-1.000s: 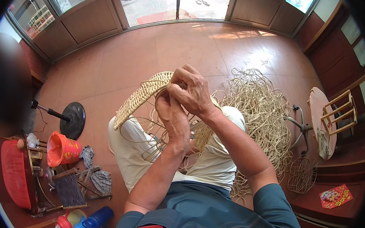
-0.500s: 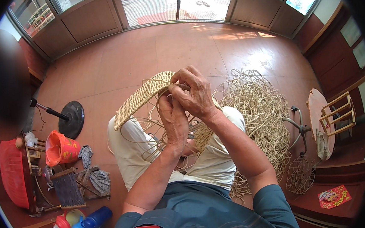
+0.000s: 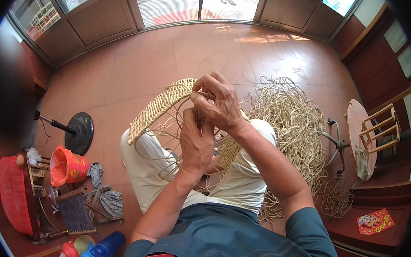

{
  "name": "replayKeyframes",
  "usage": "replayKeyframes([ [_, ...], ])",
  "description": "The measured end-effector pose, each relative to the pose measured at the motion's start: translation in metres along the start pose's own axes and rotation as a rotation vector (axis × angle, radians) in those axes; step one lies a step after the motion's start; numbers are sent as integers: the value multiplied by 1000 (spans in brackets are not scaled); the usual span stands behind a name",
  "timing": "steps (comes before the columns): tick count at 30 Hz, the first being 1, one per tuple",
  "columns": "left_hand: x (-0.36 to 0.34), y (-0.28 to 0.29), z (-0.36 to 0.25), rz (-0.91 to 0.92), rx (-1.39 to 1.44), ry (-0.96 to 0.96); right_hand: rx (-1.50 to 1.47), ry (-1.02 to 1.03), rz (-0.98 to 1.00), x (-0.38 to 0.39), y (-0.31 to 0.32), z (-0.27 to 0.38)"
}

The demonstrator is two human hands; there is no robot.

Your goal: Manually weave a traditional basket using long plant-based strips and a wire frame.

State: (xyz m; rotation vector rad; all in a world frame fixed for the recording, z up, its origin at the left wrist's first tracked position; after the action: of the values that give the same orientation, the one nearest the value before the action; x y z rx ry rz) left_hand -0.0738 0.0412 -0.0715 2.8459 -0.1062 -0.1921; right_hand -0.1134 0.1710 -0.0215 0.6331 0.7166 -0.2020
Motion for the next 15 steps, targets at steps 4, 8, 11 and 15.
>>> replayKeyframes([
  [4,5,20,-6,34,-226,-124,-88,-38,-35,1,-1,1],
  [8,6,39,-31,74,-600,-219,-41,-21,2,-2,1,6],
  [11,2,46,-32,93,-755,-236,-38,9,-24,2,2,4],
  [15,-5,60,-47,-25,-806,-473,-75,11,-33,3,3,6],
])
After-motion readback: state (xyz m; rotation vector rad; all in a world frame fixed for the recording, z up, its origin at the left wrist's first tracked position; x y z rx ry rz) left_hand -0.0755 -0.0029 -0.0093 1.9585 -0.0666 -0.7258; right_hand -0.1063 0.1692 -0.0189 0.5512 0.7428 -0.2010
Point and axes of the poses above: each hand's wrist, its own x-axis away from the middle knuckle, its own y-axis out of the back of the hand, z = x × y, the point moved 3 cm from there along -x, towards the middle knuckle, and after that the axes turned 9 degrees about y, right-handed, at the moved point
